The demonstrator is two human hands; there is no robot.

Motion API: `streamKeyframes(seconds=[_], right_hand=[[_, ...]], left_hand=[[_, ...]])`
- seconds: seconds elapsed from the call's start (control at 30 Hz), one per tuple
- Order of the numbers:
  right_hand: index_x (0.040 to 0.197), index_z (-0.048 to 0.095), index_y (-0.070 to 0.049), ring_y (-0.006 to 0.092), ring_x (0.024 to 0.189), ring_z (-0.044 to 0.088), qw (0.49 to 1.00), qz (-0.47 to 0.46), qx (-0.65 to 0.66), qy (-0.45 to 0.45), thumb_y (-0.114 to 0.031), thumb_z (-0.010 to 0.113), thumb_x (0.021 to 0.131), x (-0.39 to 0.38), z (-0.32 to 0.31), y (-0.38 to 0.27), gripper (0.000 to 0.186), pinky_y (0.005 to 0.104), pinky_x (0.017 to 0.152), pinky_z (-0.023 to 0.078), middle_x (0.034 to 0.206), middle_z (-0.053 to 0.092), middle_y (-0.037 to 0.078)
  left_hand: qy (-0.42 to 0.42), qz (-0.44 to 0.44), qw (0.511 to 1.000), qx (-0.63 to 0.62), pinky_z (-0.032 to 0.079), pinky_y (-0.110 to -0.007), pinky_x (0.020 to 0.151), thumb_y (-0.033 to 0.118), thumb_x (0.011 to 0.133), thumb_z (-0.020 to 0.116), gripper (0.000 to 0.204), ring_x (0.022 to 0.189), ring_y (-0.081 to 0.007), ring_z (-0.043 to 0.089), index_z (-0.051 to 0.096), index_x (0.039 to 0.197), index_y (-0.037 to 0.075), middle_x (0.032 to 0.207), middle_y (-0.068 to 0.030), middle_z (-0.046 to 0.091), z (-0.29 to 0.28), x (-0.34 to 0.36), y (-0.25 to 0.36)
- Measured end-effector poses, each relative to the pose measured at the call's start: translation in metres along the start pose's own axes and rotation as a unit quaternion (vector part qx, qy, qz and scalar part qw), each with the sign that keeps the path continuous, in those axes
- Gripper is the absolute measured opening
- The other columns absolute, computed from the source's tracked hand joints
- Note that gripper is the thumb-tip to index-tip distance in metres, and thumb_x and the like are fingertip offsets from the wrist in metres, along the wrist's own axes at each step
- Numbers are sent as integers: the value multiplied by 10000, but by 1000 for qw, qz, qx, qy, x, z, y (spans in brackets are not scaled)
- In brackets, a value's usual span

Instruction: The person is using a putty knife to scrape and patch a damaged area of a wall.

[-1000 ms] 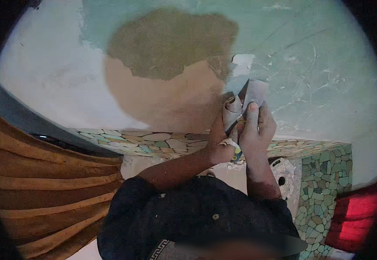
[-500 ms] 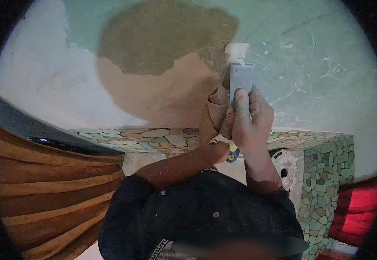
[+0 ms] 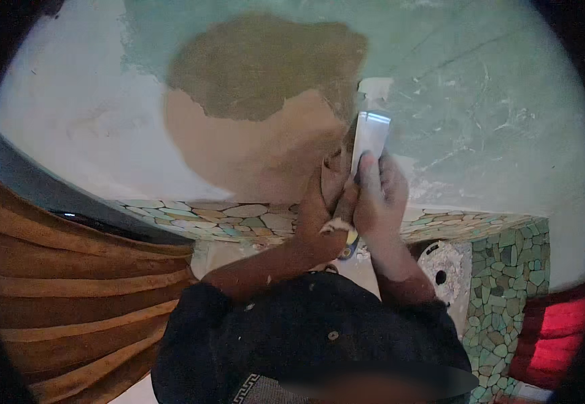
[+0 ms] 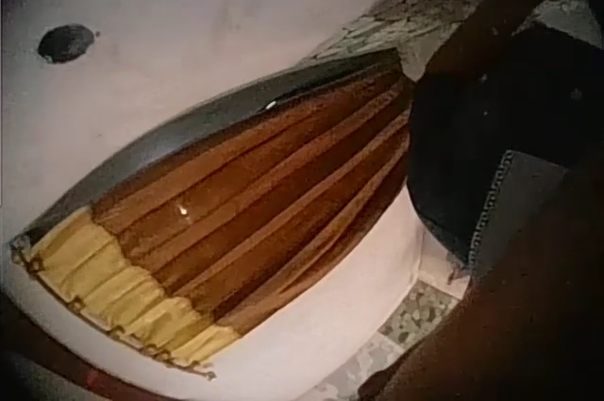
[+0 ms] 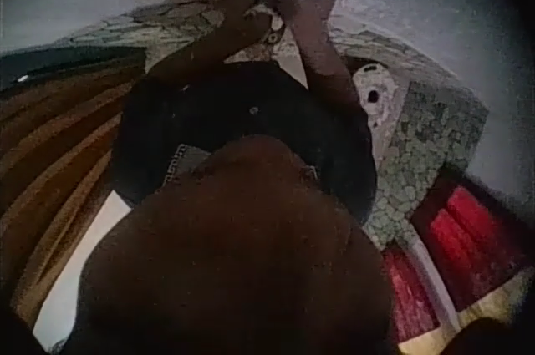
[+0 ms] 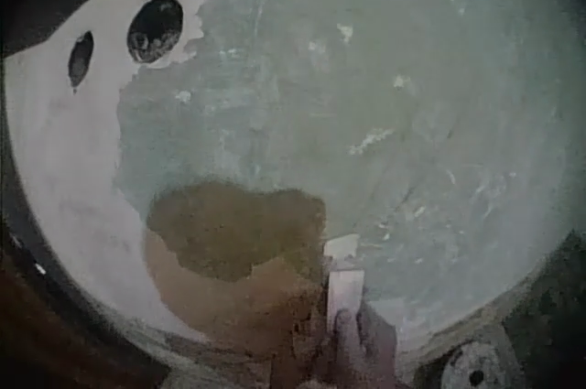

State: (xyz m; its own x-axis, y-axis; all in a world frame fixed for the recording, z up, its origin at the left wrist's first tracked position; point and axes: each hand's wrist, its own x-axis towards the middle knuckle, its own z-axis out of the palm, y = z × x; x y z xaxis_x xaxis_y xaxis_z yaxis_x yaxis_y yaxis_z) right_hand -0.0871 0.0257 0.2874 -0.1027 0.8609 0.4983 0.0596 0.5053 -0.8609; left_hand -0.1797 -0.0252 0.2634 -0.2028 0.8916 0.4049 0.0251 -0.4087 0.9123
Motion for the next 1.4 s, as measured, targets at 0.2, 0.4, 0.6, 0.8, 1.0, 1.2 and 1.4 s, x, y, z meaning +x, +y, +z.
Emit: streamKeyframes(seconds=[0.2, 0.4, 0.6, 0.8, 1.0, 1.2, 1.4], right_hand=[[928, 582, 20, 68, 692, 444, 994, 35, 99, 8, -185, 464, 958, 3, 5, -2, 238, 236, 601, 363, 740, 542, 0], [1026, 570, 38, 76, 775, 505, 997, 34, 71, 20, -185, 470, 952, -10, 10, 12, 255, 225, 676, 406, 862, 590, 23], [985, 596, 33, 84, 751, 501, 1000, -11, -6, 2, -175, 479, 942, 25, -7, -29, 242, 230, 662, 407, 832, 597, 22], [990, 600, 31, 69, 714, 492, 999, 10, -30, -10, -179, 487, 938, 5, -2, -5, 244, 222, 618, 392, 802, 588, 14], [980, 590, 35, 55, 696, 485, 998, 25, 60, -27, -180, 476, 949, 26, 0, -48, 246, 215, 595, 384, 797, 584, 14], [1015, 558, 48, 76, 673, 504, 999, 37, 3, 5, -155, 422, 956, -46, 1, 62, 251, 239, 584, 400, 745, 559, 81], [1047, 548, 12, 56, 634, 495, 1000, -2, 13, -20, -199, 414, 973, -44, 6, 72, 261, 203, 528, 386, 786, 567, -1]], left_hand=[[-40, 21, 996, 80, 373, -407, 975, 134, 856, 543, 646, 1161, -291, 485, 180, 1352, -64, 1226, -215, 483, -12, 7, 14], [7, 118, 986, 121, 409, -405, 896, 171, 864, 544, 506, 1085, -311, 525, 340, 1261, -65, 1116, -236, 526, -6, 2, -12], [-39, 122, 991, -43, 367, -377, 956, 212, 891, 540, 517, 1152, -293, 481, 327, 1280, -53, 1203, -227, 489, 1, 30, 18], [-14, 132, 991, -14, 402, -388, 921, 188, 897, 523, 502, 1092, -267, 516, 295, 1274, -55, 1180, -214, 500, 5, 2, -1], [-49, 148, 984, -92, 337, -377, 992, 105, 830, 517, 541, 1162, -262, 450, 269, 1276, -72, 1251, -214, 441, 0, 27, 9], [-64, 22, 995, 68, 305, -403, 1018, 160, 714, 650, 778, 1182, -310, 425, 226, 1320, -78, 1267, -217, 424, -8, -40, -83], [-93, 32, 989, 106, 317, -420, 1005, 221, 710, 665, 808, 1182, -309, 433, 235, 1331, -65, 1254, -210, 444, -18, -38, -103]])
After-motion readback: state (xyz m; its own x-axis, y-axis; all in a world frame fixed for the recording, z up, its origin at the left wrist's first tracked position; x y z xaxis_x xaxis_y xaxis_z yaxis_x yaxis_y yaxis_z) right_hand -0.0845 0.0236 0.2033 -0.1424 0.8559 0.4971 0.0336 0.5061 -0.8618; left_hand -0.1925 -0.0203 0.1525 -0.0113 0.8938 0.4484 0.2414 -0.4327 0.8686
